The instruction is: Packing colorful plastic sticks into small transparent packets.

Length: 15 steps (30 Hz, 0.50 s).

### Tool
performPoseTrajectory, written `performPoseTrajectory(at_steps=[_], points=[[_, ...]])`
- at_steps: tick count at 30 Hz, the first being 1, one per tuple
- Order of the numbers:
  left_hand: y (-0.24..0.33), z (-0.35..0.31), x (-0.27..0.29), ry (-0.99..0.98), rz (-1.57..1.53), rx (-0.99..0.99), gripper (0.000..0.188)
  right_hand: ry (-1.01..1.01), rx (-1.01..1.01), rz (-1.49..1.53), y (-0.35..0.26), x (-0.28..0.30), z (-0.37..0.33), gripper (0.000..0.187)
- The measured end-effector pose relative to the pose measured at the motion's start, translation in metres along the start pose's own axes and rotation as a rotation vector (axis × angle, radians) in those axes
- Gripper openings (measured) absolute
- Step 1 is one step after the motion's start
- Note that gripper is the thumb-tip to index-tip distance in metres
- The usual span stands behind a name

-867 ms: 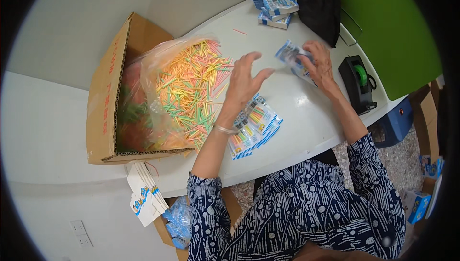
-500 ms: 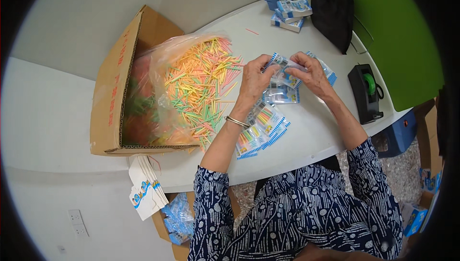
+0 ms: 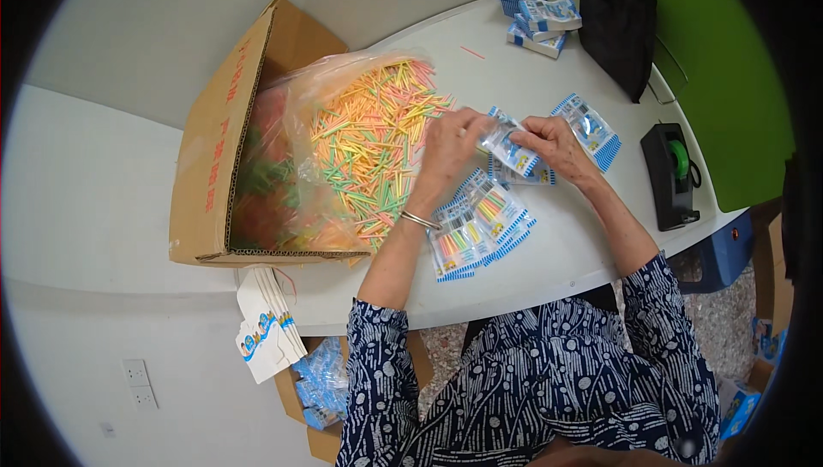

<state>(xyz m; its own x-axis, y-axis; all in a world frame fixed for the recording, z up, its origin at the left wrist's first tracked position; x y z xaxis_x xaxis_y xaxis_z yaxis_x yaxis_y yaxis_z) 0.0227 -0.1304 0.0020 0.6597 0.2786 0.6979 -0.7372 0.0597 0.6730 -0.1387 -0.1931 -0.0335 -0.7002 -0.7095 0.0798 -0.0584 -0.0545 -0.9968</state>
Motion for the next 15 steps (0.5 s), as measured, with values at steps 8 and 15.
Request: performPoseTrajectory(at_steps=[8,15], points=[[-0.062,0.017,0.044,-0.146,1.109,0.023,0.083,0.15,0.032,0.032,0.01,0.017,0.002,0.026],[-0.071,0.04,0.043,-0.246,1.261,-0.111,0.066,0.186,0.013,0.027,0.011,0.024,0.0,0.029]])
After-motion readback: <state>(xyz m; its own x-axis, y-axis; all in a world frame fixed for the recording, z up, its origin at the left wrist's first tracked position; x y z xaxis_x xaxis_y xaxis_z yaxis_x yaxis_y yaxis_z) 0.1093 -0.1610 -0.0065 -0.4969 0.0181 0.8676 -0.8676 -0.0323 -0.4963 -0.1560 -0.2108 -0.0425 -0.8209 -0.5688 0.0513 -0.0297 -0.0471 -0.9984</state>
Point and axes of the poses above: each hand's wrist, its own z-axis towards the middle knuckle, its own x-axis out of the back of the hand, y = z × x, the point moved 6 cm from there along z, towards the middle knuckle, and after that the axes turned 9 degrees about z, right-handed, at the moved point
